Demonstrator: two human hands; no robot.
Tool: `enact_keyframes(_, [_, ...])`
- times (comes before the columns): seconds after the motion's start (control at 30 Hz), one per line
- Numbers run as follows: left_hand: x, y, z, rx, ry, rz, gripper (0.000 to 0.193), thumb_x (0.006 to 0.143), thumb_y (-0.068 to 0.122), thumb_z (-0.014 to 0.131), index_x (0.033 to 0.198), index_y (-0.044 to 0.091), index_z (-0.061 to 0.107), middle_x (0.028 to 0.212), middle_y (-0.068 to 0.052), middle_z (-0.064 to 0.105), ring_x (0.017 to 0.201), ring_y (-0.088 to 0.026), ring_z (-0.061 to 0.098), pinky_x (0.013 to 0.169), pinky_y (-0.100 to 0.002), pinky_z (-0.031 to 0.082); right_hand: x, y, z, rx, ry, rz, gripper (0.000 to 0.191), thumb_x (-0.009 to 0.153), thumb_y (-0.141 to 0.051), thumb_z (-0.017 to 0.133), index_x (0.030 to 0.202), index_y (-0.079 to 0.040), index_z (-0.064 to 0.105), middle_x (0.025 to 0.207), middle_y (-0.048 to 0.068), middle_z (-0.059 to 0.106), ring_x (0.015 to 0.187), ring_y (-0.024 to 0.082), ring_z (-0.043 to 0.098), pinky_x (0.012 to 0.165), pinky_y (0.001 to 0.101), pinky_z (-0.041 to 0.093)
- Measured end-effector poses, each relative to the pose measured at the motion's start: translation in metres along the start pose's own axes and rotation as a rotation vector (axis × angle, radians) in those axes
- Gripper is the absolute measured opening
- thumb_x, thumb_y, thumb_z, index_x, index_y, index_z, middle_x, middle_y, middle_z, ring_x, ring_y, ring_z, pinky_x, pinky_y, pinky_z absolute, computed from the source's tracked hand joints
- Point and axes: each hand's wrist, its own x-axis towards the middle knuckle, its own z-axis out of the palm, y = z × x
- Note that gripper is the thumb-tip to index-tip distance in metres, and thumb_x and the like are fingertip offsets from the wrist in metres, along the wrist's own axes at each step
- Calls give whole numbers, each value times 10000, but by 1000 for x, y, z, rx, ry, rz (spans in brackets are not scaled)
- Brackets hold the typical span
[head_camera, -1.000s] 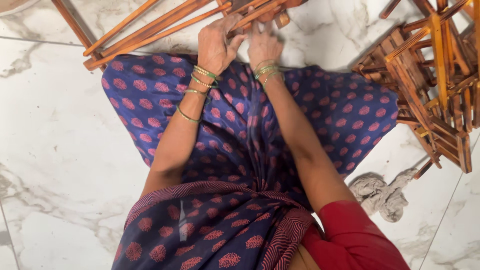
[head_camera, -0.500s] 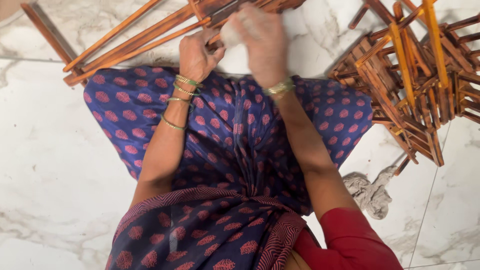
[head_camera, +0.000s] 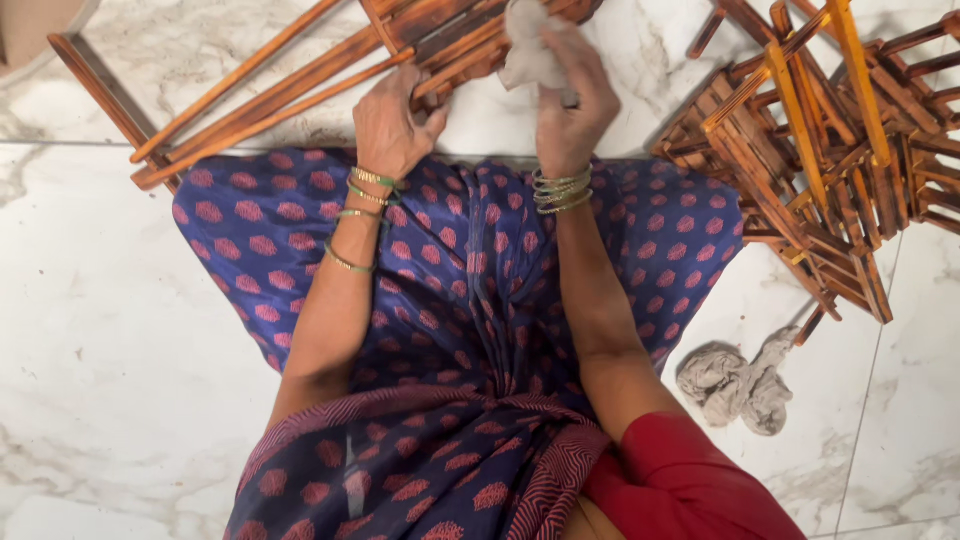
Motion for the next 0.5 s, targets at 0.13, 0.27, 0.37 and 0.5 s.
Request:
enact_keyframes(0.13, [0, 7, 2, -17, -34, 4, 564, 768, 324, 918, 1161, 39, 631, 930, -138, 714, 886, -382, 661, 730, -475, 515, 16, 1, 6, -27, 170, -60, 520, 775, 139, 609, 1245, -60, 707, 1291, 164, 664, 1254, 288, 640, 1087, 376, 521])
enact_keyframes(0.27, [4, 10, 16, -4, 1, 70, 478, 829, 172, 829, 1249, 47, 638, 1078, -195, 697, 983, -409, 636, 792, -482, 513, 6, 19, 9, -179, -15, 94, 478, 736, 126, 613, 1180, -32, 697, 1152, 160, 720, 1135, 322, 689, 1015, 388, 528])
enact_keyframes(0.37, [8, 6, 19, -101, -53, 82, 425, 844, 41, 769, 1253, 31, 652, 1111, -215, 694, 1017, -431, 632, 851, -495, 515, 2, 38, -15, -100, -66, 196, 431, 742, 113, 666, 1140, -49, 711, 1080, 101, 740, 1032, 250, 726, 947, 361, 564])
enact_keyframes(0.5, [1, -2, 2, -183, -157, 146, 401, 787, -8, 773, 1178, 2, 682, 1118, -244, 692, 1027, -464, 632, 883, -490, 524, 29, 53, -83, -32, -114, 243, 416, 755, 104, 685, 1148, -30, 710, 1003, 33, 684, 973, 146, 656, 888, 315, 561])
